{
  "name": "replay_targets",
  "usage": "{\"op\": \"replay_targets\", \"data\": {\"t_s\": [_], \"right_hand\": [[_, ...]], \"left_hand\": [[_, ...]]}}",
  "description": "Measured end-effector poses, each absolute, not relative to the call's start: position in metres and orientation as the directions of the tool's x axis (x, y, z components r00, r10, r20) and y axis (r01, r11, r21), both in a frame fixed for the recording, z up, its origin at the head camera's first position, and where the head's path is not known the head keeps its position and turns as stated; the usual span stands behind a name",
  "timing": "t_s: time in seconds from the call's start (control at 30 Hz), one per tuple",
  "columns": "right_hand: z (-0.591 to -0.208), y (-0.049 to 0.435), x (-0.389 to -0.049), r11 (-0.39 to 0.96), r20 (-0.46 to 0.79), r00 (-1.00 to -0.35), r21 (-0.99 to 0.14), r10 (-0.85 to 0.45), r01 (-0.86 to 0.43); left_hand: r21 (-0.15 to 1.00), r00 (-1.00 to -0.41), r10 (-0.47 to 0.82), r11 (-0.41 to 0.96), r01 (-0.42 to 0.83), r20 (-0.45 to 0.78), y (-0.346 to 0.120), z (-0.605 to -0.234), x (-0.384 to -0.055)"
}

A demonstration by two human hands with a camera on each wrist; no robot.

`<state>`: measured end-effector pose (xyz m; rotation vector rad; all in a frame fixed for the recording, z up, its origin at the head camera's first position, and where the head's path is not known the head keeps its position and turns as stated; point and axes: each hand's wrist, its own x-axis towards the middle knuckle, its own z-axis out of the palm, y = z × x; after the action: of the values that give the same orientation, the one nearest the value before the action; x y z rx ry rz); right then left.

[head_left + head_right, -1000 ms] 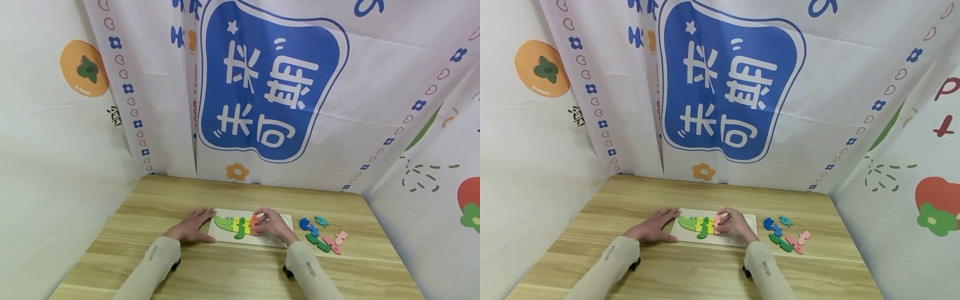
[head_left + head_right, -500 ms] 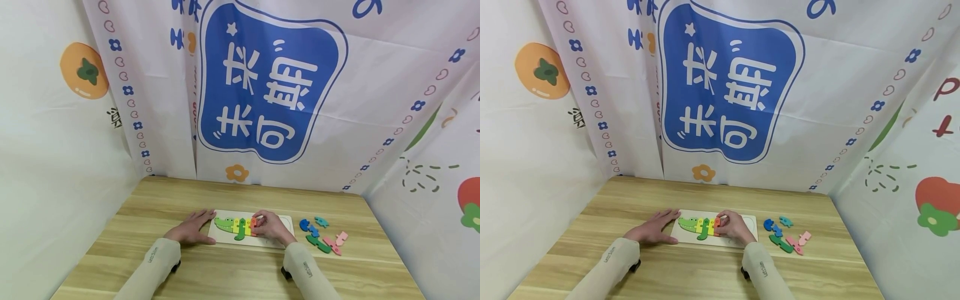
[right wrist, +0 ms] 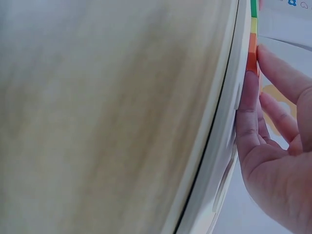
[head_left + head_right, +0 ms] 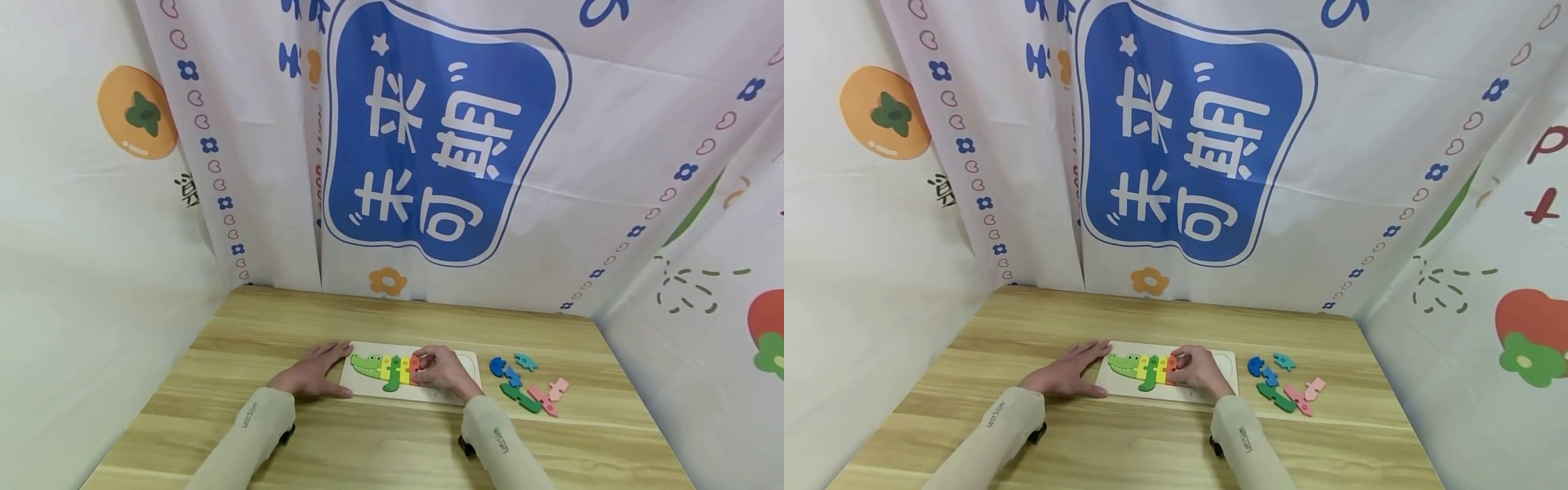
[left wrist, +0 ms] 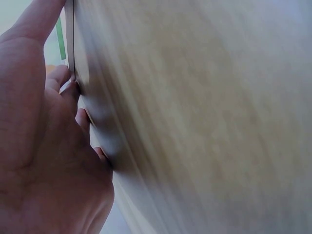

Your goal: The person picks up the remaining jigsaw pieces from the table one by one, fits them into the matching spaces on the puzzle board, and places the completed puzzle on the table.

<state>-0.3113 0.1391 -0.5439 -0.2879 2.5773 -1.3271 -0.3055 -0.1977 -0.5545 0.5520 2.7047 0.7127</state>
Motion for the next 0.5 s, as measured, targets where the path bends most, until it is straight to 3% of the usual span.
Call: {"op": "replay_targets", "data": {"t_s": [0.5], "right_hand": [[-0.5437, 0.1393, -0.3125, 0.605, -0.136, -0.954, -0.794, -0.268, -0.056]], "left_hand": [[0.529, -0.887, 0.426, 0.802, 0.279, -0.179, -0.1982, -0.5561, -0.3056]]}}
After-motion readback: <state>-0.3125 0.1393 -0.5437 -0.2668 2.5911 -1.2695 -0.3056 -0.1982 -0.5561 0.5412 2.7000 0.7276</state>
